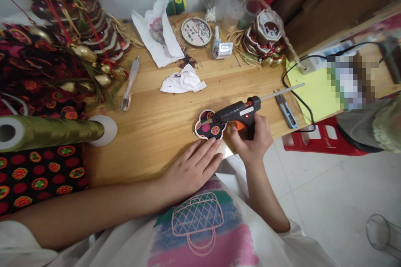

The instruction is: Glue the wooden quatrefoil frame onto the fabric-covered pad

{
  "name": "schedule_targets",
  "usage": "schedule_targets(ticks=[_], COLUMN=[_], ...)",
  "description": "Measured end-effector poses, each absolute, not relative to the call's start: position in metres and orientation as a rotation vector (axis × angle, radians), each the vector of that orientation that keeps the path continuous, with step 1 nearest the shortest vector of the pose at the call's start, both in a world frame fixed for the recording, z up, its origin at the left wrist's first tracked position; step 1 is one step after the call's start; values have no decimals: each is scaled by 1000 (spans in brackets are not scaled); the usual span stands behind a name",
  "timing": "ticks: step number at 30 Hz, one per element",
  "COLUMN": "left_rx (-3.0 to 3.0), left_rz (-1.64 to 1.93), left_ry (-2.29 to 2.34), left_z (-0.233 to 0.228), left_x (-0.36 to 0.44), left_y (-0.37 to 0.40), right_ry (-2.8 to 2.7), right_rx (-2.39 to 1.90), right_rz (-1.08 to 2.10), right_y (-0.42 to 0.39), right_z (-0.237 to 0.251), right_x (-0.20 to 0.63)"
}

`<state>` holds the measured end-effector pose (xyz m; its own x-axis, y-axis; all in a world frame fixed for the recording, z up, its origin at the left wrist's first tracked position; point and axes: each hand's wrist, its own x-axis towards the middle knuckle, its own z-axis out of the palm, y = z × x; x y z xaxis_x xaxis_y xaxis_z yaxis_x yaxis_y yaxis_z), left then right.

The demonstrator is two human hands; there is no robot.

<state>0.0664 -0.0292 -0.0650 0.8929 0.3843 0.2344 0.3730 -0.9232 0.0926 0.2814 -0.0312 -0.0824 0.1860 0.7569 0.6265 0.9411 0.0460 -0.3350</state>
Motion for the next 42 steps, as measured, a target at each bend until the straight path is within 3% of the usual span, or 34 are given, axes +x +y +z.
schedule_targets(ticks=[42], left_rx=[3009], left_rz=[409], left_ry=[606], left_z=[-64], left_x=[68], left_y=[-29], right_ry=[-1598], right_rx=[-1816], right_rz=[-356], right_y=[-31], right_z=[-83], right_x=[280])
